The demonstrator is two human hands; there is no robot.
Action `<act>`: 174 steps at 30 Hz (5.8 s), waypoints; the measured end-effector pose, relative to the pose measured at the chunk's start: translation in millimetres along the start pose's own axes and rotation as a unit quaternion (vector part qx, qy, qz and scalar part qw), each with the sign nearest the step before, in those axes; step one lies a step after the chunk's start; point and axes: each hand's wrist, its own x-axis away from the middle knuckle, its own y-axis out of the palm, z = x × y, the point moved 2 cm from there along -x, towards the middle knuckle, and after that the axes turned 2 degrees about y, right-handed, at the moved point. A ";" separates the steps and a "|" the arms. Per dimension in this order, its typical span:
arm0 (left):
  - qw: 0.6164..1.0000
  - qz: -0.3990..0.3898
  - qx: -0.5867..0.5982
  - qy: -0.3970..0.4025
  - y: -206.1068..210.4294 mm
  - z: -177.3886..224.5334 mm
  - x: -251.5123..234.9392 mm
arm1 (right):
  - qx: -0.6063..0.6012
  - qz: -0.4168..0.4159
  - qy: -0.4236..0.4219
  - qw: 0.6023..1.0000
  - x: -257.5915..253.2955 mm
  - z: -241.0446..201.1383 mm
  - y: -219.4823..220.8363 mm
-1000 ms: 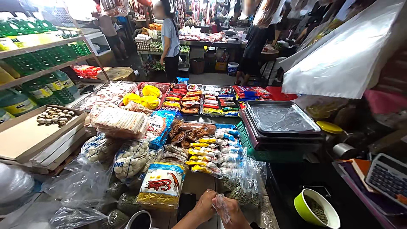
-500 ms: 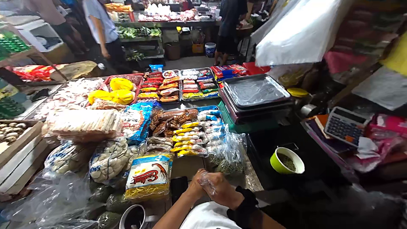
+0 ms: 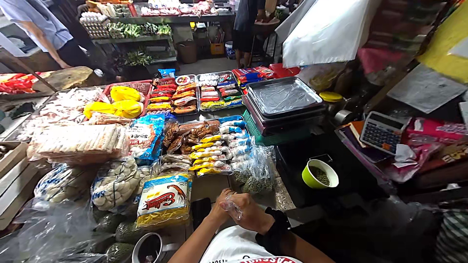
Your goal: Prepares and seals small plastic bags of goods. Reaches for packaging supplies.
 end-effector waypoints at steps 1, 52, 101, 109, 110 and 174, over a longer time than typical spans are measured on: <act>1.000 -0.001 -0.001 0.003 -3.0 5.0 0.5 | 0.001 -0.002 -0.001 1.000 0.2 -1.9 -0.4; 0.977 0.168 0.119 -0.057 -189.5 159.4 16.3 | -0.042 0.114 -0.251 0.960 -35.5 -62.2 -61.3; 0.992 -0.022 -0.099 0.080 -97.9 43.4 -1.7 | -0.218 -0.048 0.198 0.954 24.9 105.3 44.0; 0.904 -0.110 -0.376 -0.170 -52.8 62.0 5.1 | -0.456 0.124 0.458 0.753 8.5 94.4 30.7; 0.894 -0.131 -0.393 -0.169 -43.1 74.0 8.8 | -0.455 0.127 0.462 0.751 7.2 90.8 29.2; 0.952 0.305 -0.031 0.021 -29.1 16.1 32.9 | -0.104 0.065 0.301 0.946 8.9 77.4 38.1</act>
